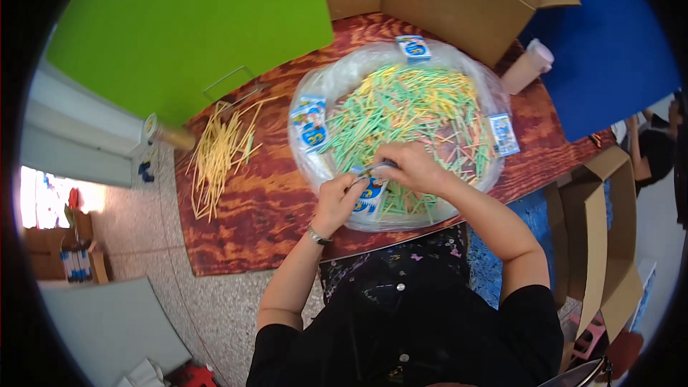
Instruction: Packing colorful plastic shreds into small containers.
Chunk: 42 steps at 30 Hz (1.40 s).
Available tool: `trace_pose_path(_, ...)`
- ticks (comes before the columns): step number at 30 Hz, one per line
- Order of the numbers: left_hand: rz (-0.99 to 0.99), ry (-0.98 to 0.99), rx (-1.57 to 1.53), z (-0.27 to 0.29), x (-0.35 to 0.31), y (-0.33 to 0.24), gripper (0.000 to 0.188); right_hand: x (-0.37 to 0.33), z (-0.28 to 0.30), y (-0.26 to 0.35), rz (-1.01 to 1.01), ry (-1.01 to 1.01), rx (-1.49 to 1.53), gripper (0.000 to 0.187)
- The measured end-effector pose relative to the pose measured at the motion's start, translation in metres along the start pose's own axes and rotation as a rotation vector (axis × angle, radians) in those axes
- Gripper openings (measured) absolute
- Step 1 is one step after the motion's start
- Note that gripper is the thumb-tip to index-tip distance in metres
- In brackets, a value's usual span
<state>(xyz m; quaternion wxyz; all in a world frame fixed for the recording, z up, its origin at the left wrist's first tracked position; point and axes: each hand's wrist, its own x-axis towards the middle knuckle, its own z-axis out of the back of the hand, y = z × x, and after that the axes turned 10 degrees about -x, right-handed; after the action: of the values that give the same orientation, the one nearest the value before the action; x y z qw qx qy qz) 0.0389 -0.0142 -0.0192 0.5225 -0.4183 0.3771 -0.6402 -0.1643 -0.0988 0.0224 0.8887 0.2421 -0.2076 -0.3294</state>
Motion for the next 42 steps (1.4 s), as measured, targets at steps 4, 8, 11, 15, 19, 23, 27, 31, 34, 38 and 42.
trace_pose_path(4,0.141,0.1,-0.093,-0.004,0.013,-0.019,0.019,-0.015,0.01,-0.001,0.006,0.009,0.024,0.017)
trace_pose_path(8,0.038,-0.001,-0.018,-0.02,0.014,-0.005,0.029,-0.022,0.024,-0.001,0.048,-0.002,0.051,0.018)
trace_pose_path(11,-0.004,-0.072,-0.051,-0.027,0.016,-0.007,0.036,-0.022,0.044,-0.031,-0.009,0.051,0.17,0.017)
trace_pose_path(15,-0.008,-0.058,-0.048,-0.03,0.017,-0.017,0.036,-0.03,0.067,-0.153,-0.404,0.004,-0.453,0.018)
trace_pose_path(19,0.003,-0.051,-0.086,-0.032,0.016,-0.013,0.035,-0.011,0.061,-0.179,-0.483,-0.04,-0.605,0.027)
trace_pose_path(23,0.01,-0.067,-0.061,-0.028,0.011,-0.011,0.033,0.012,0.062,-0.167,-0.653,0.126,-0.686,0.037)
trace_pose_path(27,-0.019,-0.072,-0.055,-0.025,0.01,-0.013,0.032,0.019,0.065,-0.166,-0.641,0.249,-0.701,0.044)
trace_pose_path(31,-0.03,-0.071,-0.056,-0.025,0.01,-0.019,0.03,0.018,0.055,-0.18,-0.607,0.225,-0.753,0.043)
trace_pose_path(34,-0.026,-0.082,-0.065,-0.026,0.008,-0.019,0.028,0.013,0.058,-0.178,-0.587,0.294,-0.742,0.041)
trace_pose_path(38,-0.066,-0.07,-0.05,-0.025,0.007,-0.018,0.027,0.008,0.068,-0.182,-0.562,0.381,-0.855,0.038)
trace_pose_path(42,-0.056,-0.064,-0.058,-0.029,0.007,-0.019,0.025,0.006,0.085,-0.183,-0.545,0.386,-0.726,0.038)
